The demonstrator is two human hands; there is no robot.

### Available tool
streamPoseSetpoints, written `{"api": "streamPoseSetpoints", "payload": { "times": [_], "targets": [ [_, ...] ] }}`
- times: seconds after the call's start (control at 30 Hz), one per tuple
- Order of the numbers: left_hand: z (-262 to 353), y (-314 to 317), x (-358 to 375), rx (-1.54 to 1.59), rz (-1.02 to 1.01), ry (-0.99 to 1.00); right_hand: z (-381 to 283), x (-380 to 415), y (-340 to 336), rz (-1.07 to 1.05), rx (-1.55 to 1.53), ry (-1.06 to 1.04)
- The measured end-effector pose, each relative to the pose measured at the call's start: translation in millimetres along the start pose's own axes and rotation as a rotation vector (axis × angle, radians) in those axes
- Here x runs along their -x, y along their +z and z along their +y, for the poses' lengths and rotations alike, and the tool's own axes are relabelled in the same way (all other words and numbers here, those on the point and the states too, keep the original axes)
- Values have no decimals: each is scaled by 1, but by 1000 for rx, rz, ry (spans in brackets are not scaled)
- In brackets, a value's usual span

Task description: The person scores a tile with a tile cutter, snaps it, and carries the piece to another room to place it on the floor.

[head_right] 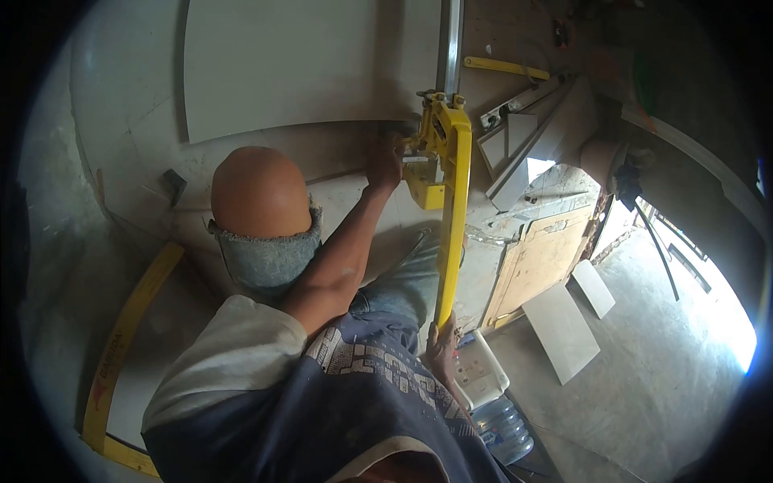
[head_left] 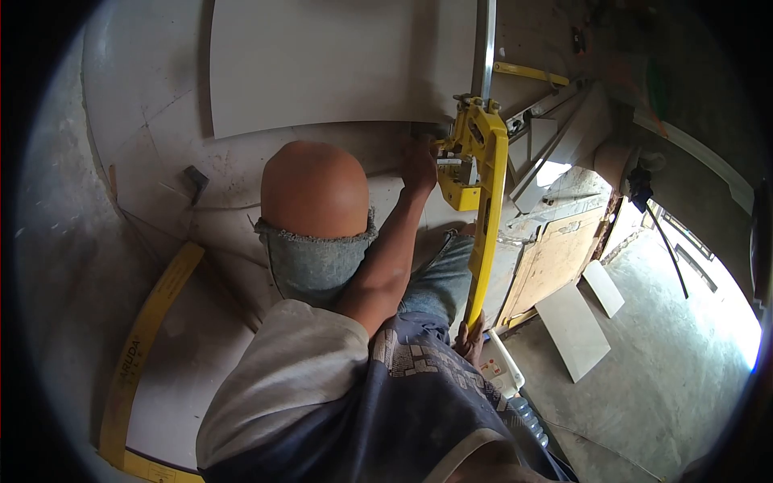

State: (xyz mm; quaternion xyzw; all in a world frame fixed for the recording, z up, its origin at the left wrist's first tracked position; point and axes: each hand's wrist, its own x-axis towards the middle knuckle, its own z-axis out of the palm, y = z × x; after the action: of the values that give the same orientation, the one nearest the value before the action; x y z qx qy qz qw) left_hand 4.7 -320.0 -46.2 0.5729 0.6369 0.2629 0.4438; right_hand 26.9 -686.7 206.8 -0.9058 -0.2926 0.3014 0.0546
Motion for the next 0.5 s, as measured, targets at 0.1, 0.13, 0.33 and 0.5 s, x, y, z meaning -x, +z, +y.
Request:
{"api": "streamPoseSetpoints", "payload": {
  "times": [0.1, 0.13, 0.33, 0.5],
  "targets": [
    [0, 1, 1, -8, -47, -46, -2, -2, 2, 2, -2, -11],
    [-2, 2, 0, -4, -62, -59, -3, -3, 2, 6, -4, -10],
    [-13, 9, -7, -28, -124, -11, -10, -3, 3, 14, -71, 9],
    [0, -3, 3, -63, -131, -2, -5, -1, 2, 89, 16, -111]
  ]
}}
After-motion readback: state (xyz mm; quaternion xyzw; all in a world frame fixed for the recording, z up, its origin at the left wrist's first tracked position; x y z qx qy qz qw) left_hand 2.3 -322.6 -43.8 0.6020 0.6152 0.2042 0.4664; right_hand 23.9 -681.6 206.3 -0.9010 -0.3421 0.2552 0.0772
